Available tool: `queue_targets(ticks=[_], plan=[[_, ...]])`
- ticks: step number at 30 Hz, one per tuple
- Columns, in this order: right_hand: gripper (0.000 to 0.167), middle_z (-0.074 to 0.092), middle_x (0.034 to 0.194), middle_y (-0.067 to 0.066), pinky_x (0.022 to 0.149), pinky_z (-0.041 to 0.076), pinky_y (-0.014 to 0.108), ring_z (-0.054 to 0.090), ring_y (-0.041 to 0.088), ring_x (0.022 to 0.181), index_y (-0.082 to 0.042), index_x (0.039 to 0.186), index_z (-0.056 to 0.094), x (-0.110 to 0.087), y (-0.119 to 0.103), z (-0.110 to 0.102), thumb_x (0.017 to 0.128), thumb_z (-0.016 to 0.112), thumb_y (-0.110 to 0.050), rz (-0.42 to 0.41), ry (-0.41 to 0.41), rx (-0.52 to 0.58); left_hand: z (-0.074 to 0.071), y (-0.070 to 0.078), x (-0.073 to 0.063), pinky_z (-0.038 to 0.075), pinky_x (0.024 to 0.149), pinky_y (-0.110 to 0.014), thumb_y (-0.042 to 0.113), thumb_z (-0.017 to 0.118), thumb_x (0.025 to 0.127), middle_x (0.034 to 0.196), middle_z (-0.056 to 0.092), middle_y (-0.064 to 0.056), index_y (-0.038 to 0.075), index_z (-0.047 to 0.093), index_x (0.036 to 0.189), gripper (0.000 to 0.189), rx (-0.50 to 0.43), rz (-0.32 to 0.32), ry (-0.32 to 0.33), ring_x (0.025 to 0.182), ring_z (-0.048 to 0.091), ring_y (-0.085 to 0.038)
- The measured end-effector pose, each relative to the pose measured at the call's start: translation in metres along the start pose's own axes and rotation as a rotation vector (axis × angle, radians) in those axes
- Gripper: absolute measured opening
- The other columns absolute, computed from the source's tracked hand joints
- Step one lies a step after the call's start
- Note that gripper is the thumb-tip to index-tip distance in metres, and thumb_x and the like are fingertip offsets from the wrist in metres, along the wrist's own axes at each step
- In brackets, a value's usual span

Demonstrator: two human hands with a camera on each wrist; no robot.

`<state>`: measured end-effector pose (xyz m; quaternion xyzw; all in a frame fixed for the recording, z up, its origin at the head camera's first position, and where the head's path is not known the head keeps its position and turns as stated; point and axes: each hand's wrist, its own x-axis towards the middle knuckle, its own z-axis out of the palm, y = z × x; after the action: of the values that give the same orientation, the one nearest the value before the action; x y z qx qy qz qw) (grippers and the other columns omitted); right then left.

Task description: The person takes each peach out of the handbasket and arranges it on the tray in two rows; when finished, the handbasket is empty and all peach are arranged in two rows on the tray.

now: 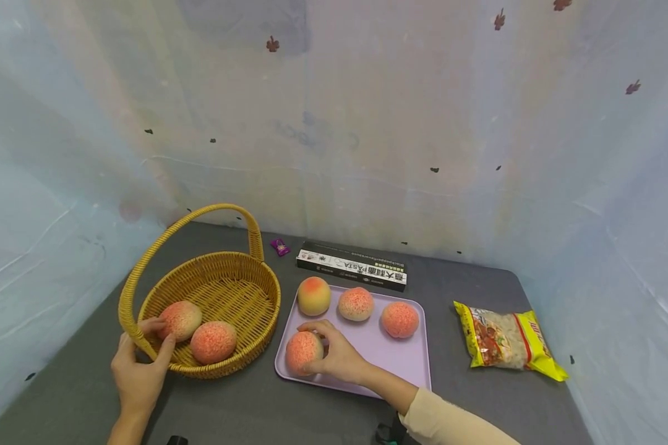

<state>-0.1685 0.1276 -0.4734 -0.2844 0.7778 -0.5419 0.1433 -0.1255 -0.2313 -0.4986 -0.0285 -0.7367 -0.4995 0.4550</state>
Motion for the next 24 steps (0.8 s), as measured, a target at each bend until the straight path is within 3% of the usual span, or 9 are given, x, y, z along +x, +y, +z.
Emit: queue_targets(ticks=[9,15,24], plan=[[0.063,0.052,0.134,0.008,0.099,0.046,0.040,0.053,0.025,0.122,-0.005,0.134,0.052,-0.0014,-0.0015,0.0017,0.078,0.081,-0.008,-0.004,-0.011,-0.010,-0.0003,0.0003,0.0005,0.036,0.098,-0.023,-0.013,0.075,0.075,0.101,0.066,-0.026,-0.009,0.070,0.104,0.030,-0.002,0.001,-0.001,0.109,0.054,-0.024],[0.064,0.052,0.134,0.012,0.105,0.042,0.044,0.052,0.028,0.125,-0.002,0.134,0.051,-0.0017,-0.0005,0.0040,0.078,0.081,-0.008,-0.042,0.001,-0.035,0.0012,-0.0002,0.0002,0.036,0.098,-0.022,-0.018,0.075,0.072,0.101,0.067,-0.025,-0.008,0.070,0.102,0.032,0.002,0.000,0.012,0.109,0.054,-0.019],[0.067,0.054,0.134,0.014,0.103,0.042,0.048,0.052,0.030,0.123,-0.002,0.138,0.050,-0.0029,0.0023,0.0047,0.080,0.081,-0.012,-0.072,0.025,-0.056,0.0018,-0.0022,-0.0003,0.035,0.096,-0.021,-0.021,0.074,0.069,0.101,0.066,-0.028,-0.010,0.070,0.100,0.033,-0.001,0.022,0.014,0.108,0.054,-0.016]])
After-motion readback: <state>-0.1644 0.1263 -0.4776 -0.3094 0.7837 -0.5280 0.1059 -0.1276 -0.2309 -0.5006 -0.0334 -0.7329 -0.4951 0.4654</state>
